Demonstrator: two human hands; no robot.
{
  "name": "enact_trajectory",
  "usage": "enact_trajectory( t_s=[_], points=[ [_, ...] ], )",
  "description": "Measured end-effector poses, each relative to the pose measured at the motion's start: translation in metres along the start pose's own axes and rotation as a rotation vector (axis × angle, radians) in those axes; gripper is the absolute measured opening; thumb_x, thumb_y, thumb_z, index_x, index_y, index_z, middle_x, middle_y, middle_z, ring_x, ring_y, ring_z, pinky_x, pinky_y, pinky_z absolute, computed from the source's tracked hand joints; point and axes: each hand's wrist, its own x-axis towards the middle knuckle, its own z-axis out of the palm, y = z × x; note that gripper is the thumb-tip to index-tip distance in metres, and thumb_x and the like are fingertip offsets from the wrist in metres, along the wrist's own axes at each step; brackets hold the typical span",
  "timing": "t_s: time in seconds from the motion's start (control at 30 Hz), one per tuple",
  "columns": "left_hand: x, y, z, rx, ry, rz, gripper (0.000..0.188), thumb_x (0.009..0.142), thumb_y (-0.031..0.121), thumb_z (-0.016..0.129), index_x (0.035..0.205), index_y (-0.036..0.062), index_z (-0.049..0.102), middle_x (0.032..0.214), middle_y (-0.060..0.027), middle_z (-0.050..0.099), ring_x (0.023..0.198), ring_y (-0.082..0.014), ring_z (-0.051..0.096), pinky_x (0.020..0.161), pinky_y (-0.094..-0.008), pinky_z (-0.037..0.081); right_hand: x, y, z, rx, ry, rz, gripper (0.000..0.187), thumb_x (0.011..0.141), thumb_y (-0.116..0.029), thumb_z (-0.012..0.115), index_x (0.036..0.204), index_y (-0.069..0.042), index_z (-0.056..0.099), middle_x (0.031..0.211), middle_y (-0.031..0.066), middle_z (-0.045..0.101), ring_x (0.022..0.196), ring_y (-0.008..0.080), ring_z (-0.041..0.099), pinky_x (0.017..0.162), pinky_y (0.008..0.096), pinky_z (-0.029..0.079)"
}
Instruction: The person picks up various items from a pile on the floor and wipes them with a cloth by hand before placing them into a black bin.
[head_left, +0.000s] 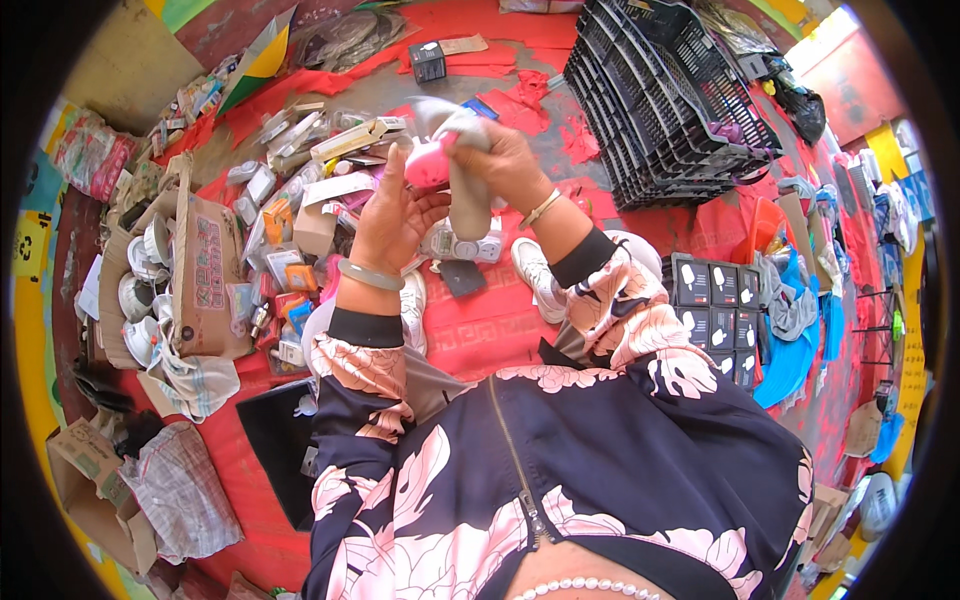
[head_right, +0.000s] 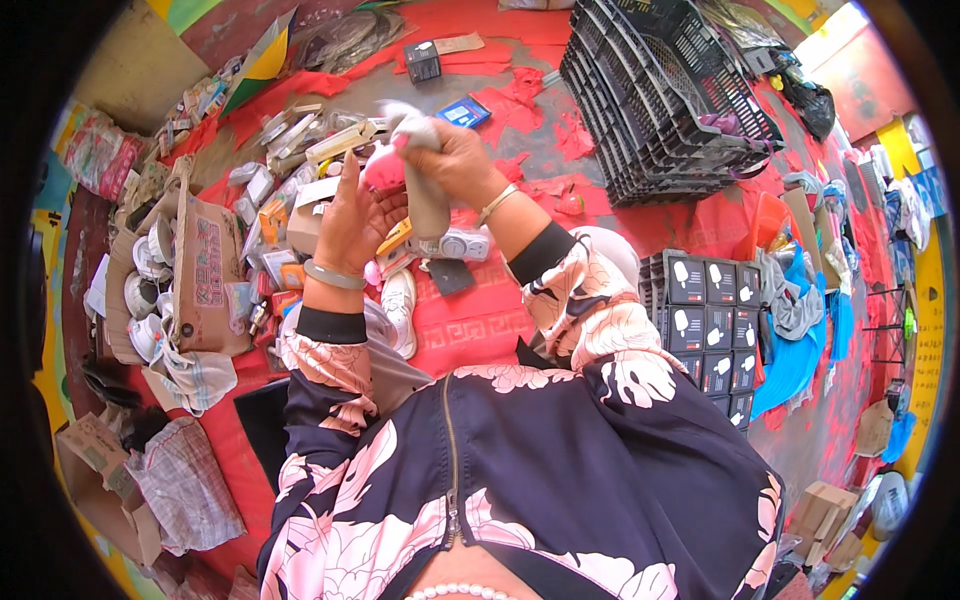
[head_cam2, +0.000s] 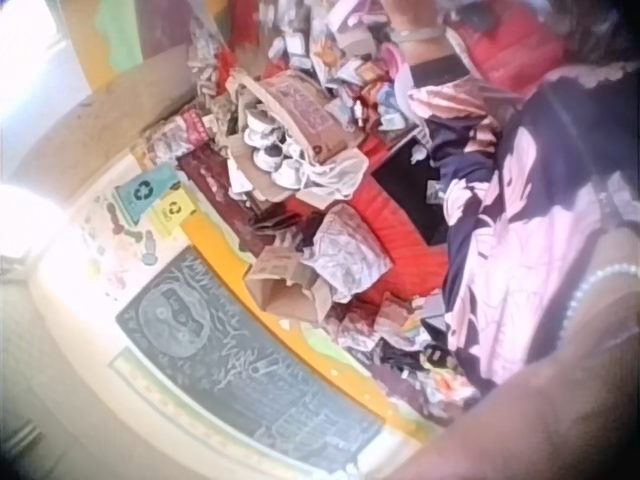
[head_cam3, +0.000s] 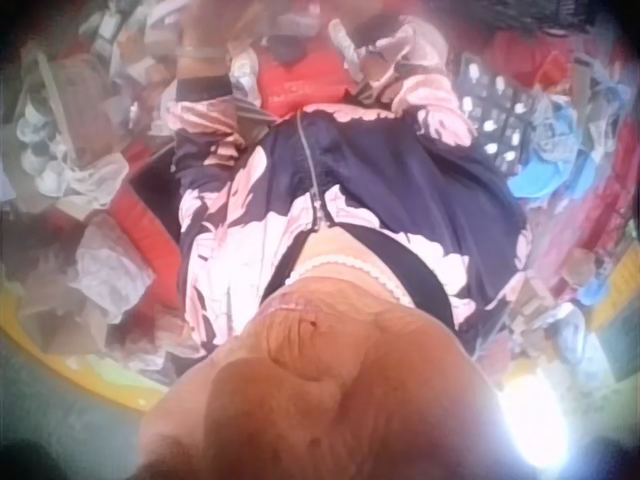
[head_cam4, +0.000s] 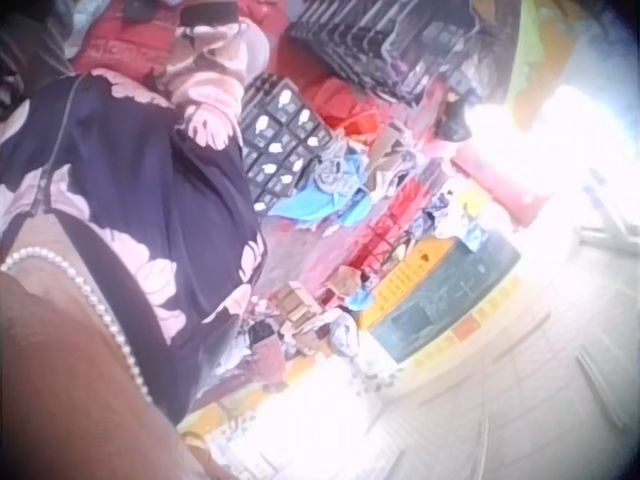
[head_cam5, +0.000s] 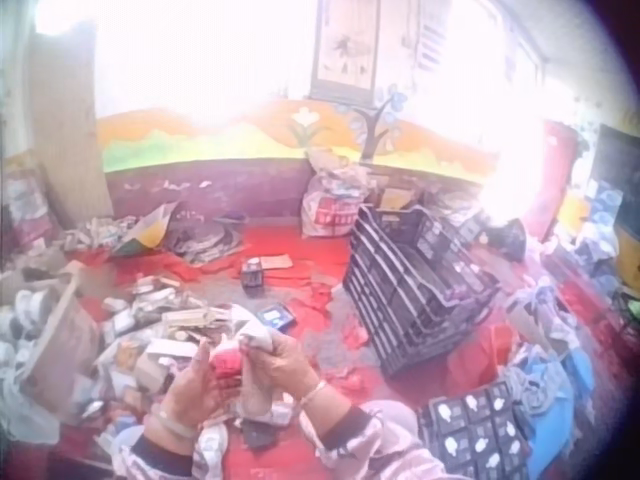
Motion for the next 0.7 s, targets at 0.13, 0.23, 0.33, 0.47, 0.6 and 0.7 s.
enact_trajectory(
  t_s=[0.13,0.23,0.33,0.47,0.6,0.7],
  points=[
    [0.002,-0.006,0.004,0.317,0.089,0.270,0.050,0.084,0.025,0.062,0.123,0.0030,0.041,0.104,-0.0072,0.057,0.088,-0.0147,0.056,0.076,-0.0274,0.046,0.007,0.001,-0.006,0.541,0.267,0.271,0.019,0.079,-0.019,0.068,0.092,-0.006,0.061,0.078,0.0018,0.061,0.065,0.0120,0.058,0.058,0.0256,0.049],
    [0.001,-0.008,0.016,0.280,0.016,0.296,0.055,0.078,0.003,0.065,0.126,0.0023,0.038,0.103,-0.0079,0.058,0.092,-0.0149,0.057,0.078,-0.0273,0.047,0.004,0.007,-0.002,0.545,0.291,0.306,0.021,0.079,-0.020,0.069,0.088,-0.003,0.061,0.077,0.0031,0.061,0.063,0.0124,0.059,0.054,0.0261,0.049],
    [0.004,-0.017,0.019,0.288,-0.028,0.373,0.051,0.080,-0.001,0.061,0.126,0.0042,0.039,0.103,-0.0089,0.059,0.093,-0.0157,0.058,0.082,-0.0273,0.046,0.003,0.011,0.003,0.476,0.288,0.233,0.022,0.079,-0.020,0.069,0.087,-0.002,0.060,0.077,0.0032,0.061,0.063,0.0107,0.058,0.054,0.0252,0.048],
    [0.000,-0.016,0.022,0.164,-0.001,0.269,0.049,0.081,-0.004,0.058,0.125,0.0052,0.041,0.104,-0.0100,0.059,0.092,-0.0171,0.060,0.079,-0.0277,0.050,0.002,0.016,0.001,0.294,0.284,0.176,0.024,0.081,-0.024,0.067,0.086,-0.001,0.061,0.075,0.0007,0.060,0.062,0.0073,0.055,0.054,0.0227,0.046],
    [0.001,-0.014,0.019,0.203,-0.026,0.261,0.047,0.081,-0.003,0.058,0.124,0.0037,0.042,0.106,-0.0105,0.058,0.093,-0.0179,0.060,0.078,-0.0289,0.051,0.006,0.021,0.000,0.104,0.275,0.095,0.026,0.082,-0.029,0.065,0.081,-0.003,0.061,0.070,-0.0022,0.058,0.060,0.0047,0.051,0.052,0.0217,0.043],
    [0.002,-0.012,0.014,0.370,-0.081,0.196,0.048,0.079,-0.002,0.059,0.125,0.0027,0.043,0.109,-0.0098,0.057,0.095,-0.0172,0.059,0.082,-0.0302,0.050,0.009,0.024,-0.015,0.001,0.200,0.112,0.031,0.084,-0.033,0.063,0.075,-0.003,0.060,0.066,0.0000,0.058,0.059,0.0055,0.049,0.050,0.0247,0.041]
  ],
)
